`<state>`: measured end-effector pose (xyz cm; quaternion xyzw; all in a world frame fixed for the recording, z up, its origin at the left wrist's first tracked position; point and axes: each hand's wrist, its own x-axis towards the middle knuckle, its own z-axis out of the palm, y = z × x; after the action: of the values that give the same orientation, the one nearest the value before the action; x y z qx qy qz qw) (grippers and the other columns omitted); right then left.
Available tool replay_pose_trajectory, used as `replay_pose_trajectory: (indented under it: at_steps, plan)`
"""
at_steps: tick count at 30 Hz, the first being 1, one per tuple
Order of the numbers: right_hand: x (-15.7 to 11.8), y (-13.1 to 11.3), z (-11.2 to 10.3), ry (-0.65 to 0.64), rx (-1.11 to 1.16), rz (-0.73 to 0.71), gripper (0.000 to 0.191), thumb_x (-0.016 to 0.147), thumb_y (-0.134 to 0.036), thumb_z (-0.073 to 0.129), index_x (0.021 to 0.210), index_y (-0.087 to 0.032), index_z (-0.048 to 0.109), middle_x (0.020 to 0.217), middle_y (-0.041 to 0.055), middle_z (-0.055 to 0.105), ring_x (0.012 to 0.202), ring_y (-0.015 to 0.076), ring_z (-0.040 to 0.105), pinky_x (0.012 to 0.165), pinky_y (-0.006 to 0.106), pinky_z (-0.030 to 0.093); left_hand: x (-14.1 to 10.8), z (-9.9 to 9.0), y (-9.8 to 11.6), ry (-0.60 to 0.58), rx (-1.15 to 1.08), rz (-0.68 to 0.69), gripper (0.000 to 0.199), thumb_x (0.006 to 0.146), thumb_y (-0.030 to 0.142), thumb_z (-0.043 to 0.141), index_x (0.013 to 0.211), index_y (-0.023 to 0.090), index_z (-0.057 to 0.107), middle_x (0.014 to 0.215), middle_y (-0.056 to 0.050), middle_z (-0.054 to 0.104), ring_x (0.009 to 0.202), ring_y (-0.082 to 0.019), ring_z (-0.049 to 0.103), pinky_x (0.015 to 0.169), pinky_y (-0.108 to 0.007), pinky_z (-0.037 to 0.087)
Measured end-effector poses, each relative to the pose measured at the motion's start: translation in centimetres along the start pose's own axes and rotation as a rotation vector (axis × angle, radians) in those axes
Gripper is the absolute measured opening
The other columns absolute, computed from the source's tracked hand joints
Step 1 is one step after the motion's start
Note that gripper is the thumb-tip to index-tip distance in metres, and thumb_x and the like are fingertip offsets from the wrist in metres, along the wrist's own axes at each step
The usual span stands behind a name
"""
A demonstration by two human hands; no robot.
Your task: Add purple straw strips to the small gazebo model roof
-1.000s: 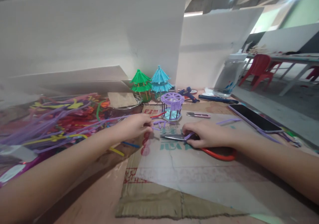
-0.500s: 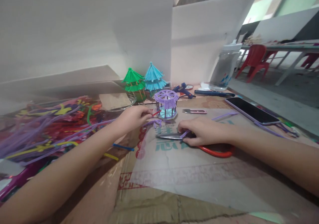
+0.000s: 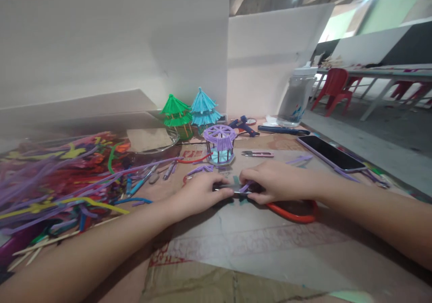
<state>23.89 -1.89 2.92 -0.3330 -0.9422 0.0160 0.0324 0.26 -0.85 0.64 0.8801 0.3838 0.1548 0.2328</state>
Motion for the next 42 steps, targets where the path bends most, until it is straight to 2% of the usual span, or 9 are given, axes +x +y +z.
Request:
replay_pose_trajectory:
  at_steps: [5, 12, 17, 20, 24, 28, 33, 37, 42]
  plan:
    - [0.1, 0.2, -0.2, -0.003, 0.044, 0.017, 0.016, 0.083, -0.031, 0.057, 0.096, -0.021, 0.058, 0.072, 0.0002, 0.063, 0.061, 0.0138, 0.054, 0.054, 0.023, 0.027, 0.0, 0.5, -0.8, -0.002, -0.222, -0.128, 0.029, 0.088, 0.042, 0.058, 0.102, 0.02, 0.071, 0.095, -0.002, 0.074, 0.085, -0.019, 0.066, 0.073, -0.027, 0.049]
    - [0.0, 0.4, -0.8, -0.057, -0.013, 0.008, 0.023, 0.087, -0.04, 0.059, 0.097, -0.02, 0.061, 0.077, 0.003, 0.064, 0.063, 0.016, 0.054, 0.054, 0.025, 0.029, -0.5, 1.2, -1.6, 0.12, -0.184, 0.019, 0.03, 0.092, 0.038, 0.054, 0.116, 0.024, 0.066, 0.113, -0.002, 0.071, 0.101, -0.018, 0.064, 0.088, -0.03, 0.048]
    - [0.4, 1.0, -0.6, 0.125, 0.025, 0.036, 0.034, 0.101, -0.031, 0.035, 0.108, -0.019, 0.066, 0.105, 0.0099, 0.063, 0.086, 0.0197, 0.06, 0.072, 0.03, 0.042, -0.5, 1.4, -1.7, 0.278, -0.068, 0.13, 0.023, 0.095, 0.033, 0.052, 0.105, 0.02, 0.067, 0.106, -0.005, 0.069, 0.103, -0.018, 0.061, 0.092, -0.033, 0.046]
    - [0.7, 1.2, 0.6, 0.244, -0.037, 0.043, 0.034, 0.098, -0.019, 0.037, 0.114, -0.018, 0.066, 0.101, 0.0102, 0.066, 0.088, 0.0208, 0.062, 0.074, 0.031, 0.043, -0.4, 1.3, -1.5, 0.325, -0.022, 0.188, 0.022, 0.096, 0.032, 0.05, 0.101, 0.02, 0.067, 0.106, -0.005, 0.067, 0.104, -0.019, 0.059, 0.094, -0.034, 0.045]
    - [1.2, 1.0, 1.8, 0.307, -0.048, 0.059, 0.032, 0.095, -0.017, 0.041, 0.115, -0.019, 0.065, 0.095, 0.0092, 0.071, 0.086, 0.0208, 0.063, 0.073, 0.03, 0.042, -0.3, 0.4, -1.4, 0.327, 0.023, 0.114, 0.022, 0.097, 0.027, 0.046, 0.103, 0.02, 0.065, 0.107, -0.006, 0.068, 0.104, -0.019, 0.06, 0.094, -0.034, 0.046]
    - [1.5, 0.6, 2.4, 0.284, 0.039, 0.257, 0.026, 0.096, -0.023, 0.041, 0.104, -0.019, 0.066, 0.088, 0.0069, 0.072, 0.077, 0.0182, 0.064, 0.067, 0.027, 0.041, -0.5, -1.6, -2.4, 0.223, 0.29, 0.06, 0.025, 0.094, 0.025, 0.046, 0.109, 0.02, 0.065, 0.113, -0.009, 0.063, 0.109, -0.024, 0.058, 0.095, -0.038, 0.045]
    - [1.5, 1.0, 3.6, 0.217, -0.029, 0.201, 0.029, 0.096, -0.022, 0.04, 0.113, -0.02, 0.062, 0.088, 0.0071, 0.072, 0.077, 0.0187, 0.063, 0.064, 0.027, 0.038, -1.2, -3.6, -3.9, -0.031, 0.527, -0.045, 0.041, 0.09, 0.047, 0.053, 0.122, 0.024, 0.062, 0.11, -0.01, 0.062, 0.101, -0.029, 0.061, 0.084, -0.039, 0.048]
    - [1.6, 1.3, 4.1, 0.254, 0.019, 0.25, 0.031, 0.098, -0.024, 0.036, 0.117, -0.02, 0.06, 0.099, 0.0086, 0.072, 0.086, 0.0198, 0.065, 0.07, 0.028, 0.041, -1.3, -3.7, -3.6, -0.046, 0.53, -0.036, 0.059, 0.083, 0.061, 0.057, 0.128, 0.023, 0.058, 0.113, -0.012, 0.06, 0.103, -0.031, 0.06, 0.083, -0.039, 0.048]
    - [1.8, 0.9, 3.6, 0.239, -0.018, 0.262, 0.024, 0.095, -0.022, 0.042, 0.104, -0.019, 0.064, 0.088, 0.0066, 0.071, 0.08, 0.0183, 0.063, 0.067, 0.026, 0.038, -1.2, -3.6, -2.6, -0.053, 0.444, -0.082, 0.045, 0.081, 0.057, 0.061, 0.103, 0.019, 0.066, 0.101, -0.01, 0.063, 0.094, -0.028, 0.061, 0.078, -0.037, 0.048]
